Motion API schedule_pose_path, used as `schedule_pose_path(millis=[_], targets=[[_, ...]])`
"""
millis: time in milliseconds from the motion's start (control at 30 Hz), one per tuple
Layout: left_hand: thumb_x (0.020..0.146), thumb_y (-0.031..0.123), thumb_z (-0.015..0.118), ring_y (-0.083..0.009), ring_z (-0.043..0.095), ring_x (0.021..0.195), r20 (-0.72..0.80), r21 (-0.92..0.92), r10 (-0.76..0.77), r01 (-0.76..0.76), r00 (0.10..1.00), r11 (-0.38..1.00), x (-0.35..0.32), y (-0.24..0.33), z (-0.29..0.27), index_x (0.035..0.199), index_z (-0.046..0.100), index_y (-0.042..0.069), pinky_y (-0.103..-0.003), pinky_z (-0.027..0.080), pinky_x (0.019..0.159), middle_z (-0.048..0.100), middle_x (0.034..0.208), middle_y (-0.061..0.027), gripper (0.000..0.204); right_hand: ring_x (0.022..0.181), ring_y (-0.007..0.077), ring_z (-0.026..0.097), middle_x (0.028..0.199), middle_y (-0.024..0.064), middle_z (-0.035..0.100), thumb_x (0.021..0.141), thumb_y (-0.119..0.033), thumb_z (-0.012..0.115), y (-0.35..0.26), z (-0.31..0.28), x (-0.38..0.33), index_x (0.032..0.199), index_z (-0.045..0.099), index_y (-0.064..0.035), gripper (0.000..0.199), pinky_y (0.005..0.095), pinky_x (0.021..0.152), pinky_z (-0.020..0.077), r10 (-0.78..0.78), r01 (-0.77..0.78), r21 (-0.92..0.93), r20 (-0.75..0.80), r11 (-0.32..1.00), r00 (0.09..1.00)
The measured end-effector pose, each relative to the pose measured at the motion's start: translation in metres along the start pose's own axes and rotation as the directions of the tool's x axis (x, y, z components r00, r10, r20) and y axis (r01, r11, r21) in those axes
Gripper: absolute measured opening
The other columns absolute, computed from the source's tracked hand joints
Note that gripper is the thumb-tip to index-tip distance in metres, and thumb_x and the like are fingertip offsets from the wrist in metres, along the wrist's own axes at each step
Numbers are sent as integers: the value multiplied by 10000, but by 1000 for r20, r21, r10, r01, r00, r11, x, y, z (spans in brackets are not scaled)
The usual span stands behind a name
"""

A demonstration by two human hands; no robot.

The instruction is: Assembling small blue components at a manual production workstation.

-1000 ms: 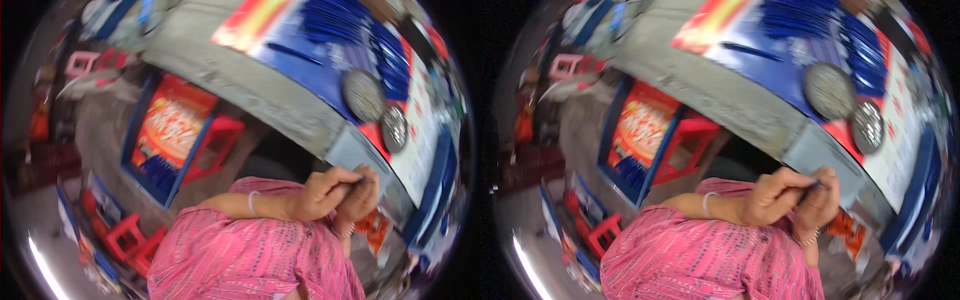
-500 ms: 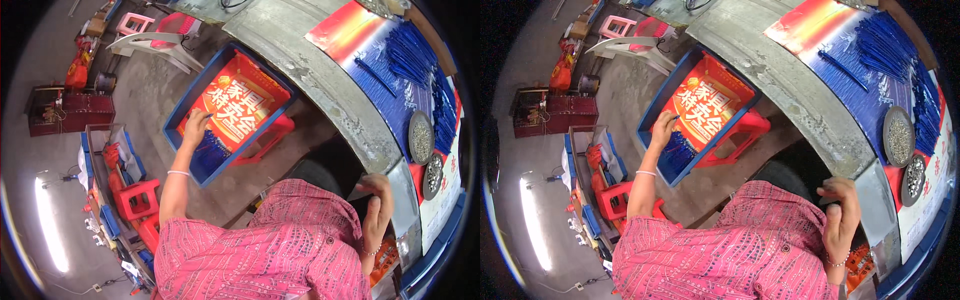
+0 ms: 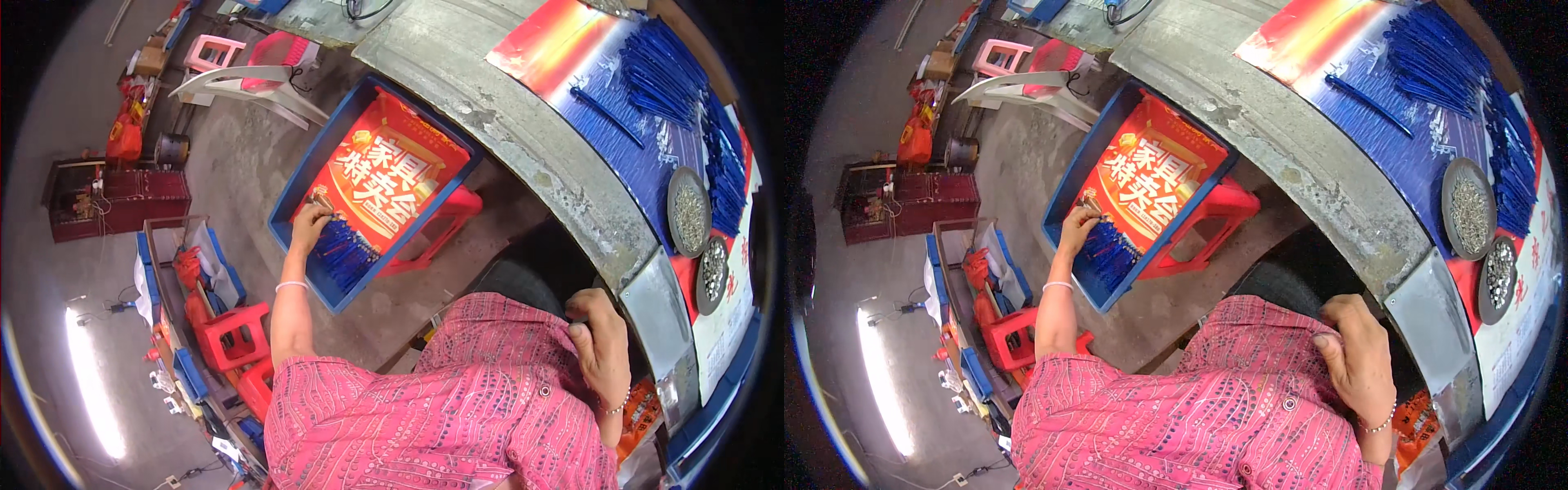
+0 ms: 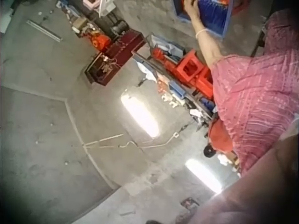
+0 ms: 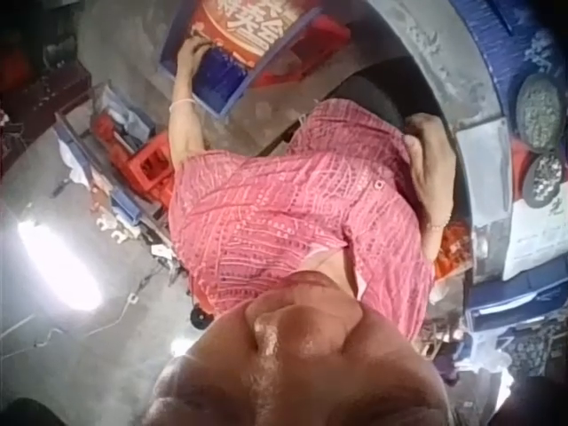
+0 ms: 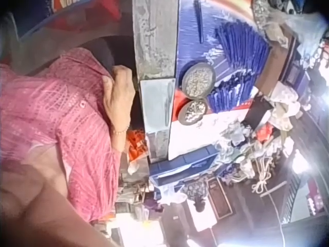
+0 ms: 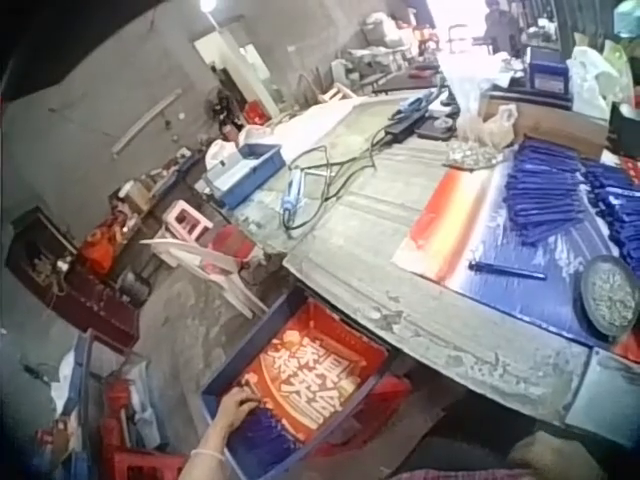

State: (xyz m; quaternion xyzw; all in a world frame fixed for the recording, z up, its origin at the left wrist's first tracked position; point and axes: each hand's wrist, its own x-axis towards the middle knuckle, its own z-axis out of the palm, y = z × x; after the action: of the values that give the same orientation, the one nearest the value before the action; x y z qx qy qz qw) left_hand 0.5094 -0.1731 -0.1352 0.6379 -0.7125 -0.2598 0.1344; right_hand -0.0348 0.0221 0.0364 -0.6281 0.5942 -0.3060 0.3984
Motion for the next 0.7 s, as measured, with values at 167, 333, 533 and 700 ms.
schedule_pose_path(millis=[167,333,533,700], targets=[[785,40,655,-220,619,880,14,61,77,-78,997,995,-9,2,-3,941,694,38,-292,481,794,628,938,-95,161,809,367,547,919,180,541,919,-344,528,2,3,-1,953,522,14,359,384,719,448,2,0,-43,53,999,999],[794,40,638,-249,620,907,-49,169,125,-115,991,979,-11,2,-4,948,695,45,-307,484,818,630,947,-97,165,841,394,547,964,183,543,870,-263,594,5,3,-2,969,520,7,297,416,720,450,-1,21,-163,127,986,992],[816,43,599,-271,628,935,-209,178,183,-147,961,973,5,42,-1,949,680,19,-325,484,837,644,977,-139,157,858,373,550,976,166,550,825,-203,635,13,-6,-12,979,540,-5,268,426,734,449,27,-7,-174,114,985,993],[944,87,531,-89,590,816,-331,-157,134,-195,934,968,13,143,-8,1091,617,-35,-224,488,739,638,950,-41,209,862,337,558,991,142,554,794,-178,663,19,-12,-12,983,555,-27,266,410,734,452,-21,49,-194,146,980,989]])
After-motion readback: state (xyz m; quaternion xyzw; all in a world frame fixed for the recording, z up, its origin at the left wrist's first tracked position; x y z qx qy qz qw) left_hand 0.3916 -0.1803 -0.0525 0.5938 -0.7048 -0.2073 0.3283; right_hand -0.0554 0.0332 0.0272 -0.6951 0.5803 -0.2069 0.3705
